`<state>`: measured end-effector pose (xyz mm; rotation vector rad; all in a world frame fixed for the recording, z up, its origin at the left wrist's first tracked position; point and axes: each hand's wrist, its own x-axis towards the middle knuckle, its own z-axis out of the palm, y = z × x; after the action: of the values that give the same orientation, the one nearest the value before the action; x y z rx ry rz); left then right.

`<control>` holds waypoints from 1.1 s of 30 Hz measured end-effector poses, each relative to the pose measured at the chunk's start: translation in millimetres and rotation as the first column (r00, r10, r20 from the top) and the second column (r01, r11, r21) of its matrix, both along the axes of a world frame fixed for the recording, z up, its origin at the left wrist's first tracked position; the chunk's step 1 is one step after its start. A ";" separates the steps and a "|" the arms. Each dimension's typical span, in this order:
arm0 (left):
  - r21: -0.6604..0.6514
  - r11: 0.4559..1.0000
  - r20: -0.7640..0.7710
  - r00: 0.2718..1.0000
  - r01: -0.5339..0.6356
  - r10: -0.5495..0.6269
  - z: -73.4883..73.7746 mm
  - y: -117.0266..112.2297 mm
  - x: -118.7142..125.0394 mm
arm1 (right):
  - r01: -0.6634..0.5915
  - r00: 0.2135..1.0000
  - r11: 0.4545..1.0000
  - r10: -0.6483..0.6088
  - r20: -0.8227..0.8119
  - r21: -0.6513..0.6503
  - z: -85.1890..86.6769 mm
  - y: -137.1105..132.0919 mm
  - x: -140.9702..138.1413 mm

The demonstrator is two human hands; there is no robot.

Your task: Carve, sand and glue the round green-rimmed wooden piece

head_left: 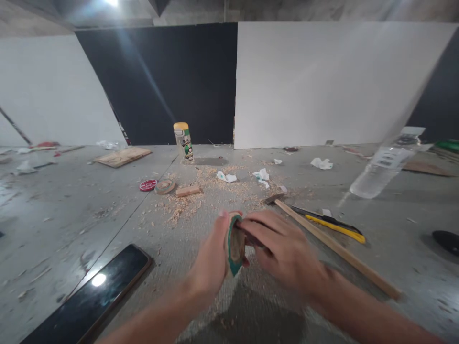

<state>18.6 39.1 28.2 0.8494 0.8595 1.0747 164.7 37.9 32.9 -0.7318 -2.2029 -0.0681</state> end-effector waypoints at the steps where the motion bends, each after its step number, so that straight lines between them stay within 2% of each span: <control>1: 0.004 1.000 0.005 1.000 0.011 -0.011 0.1 -0.8 0.2 | -0.002 1.000 1.000 0.002 -0.001 -0.009 0.7 -0.2 0.2; 5: 0.043 0.998 0.021 0.999 0.047 -0.048 4.1 -3.8 1.0 | -0.010 1.000 1.000 0.009 0.001 0.029 3.3 -1.9 -0.4; 12: 0.025 0.998 0.059 0.997 0.056 -0.057 10.5 -9.6 1.0 | -0.027 1.000 0.999 0.028 -0.010 0.037 7.5 -5.0 -1.8; 14: -0.009 0.999 0.062 0.997 0.053 -0.052 11.2 -11.2 1.1 | -0.002 1.000 0.999 0.003 -0.015 0.051 8.2 -5.6 -1.6; 18: -0.139 0.990 0.056 0.998 -0.007 0.015 14.8 -13.0 3.1 | -0.052 0.999 0.998 0.052 -0.005 0.021 6.8 -6.1 -2.6; 22: -0.219 0.975 0.059 0.997 -0.038 0.052 20.0 -12.7 5.6 | -0.022 0.999 1.000 0.023 -0.031 0.022 5.3 -6.2 -3.6; 25: -0.203 0.979 0.070 0.997 -0.030 0.045 21.6 -12.1 5.2 | -0.076 0.997 0.996 0.077 -0.017 0.042 6.1 -6.4 -2.8; 29: -0.179 0.984 0.020 1.000 -0.020 0.024 20.8 -12.8 3.9 | -0.041 0.999 0.997 0.042 -0.023 0.059 6.4 -5.8 -1.1; 33: -0.187 0.982 0.047 0.999 0.010 -0.001 21.0 -12.1 3.7 | -0.114 0.993 0.991 0.116 -0.016 0.068 4.0 -6.0 -0.6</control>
<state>22.3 27.0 49.3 0.6669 0.9034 0.9881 164.1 31.9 36.9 -0.5652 -2.2086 -0.0754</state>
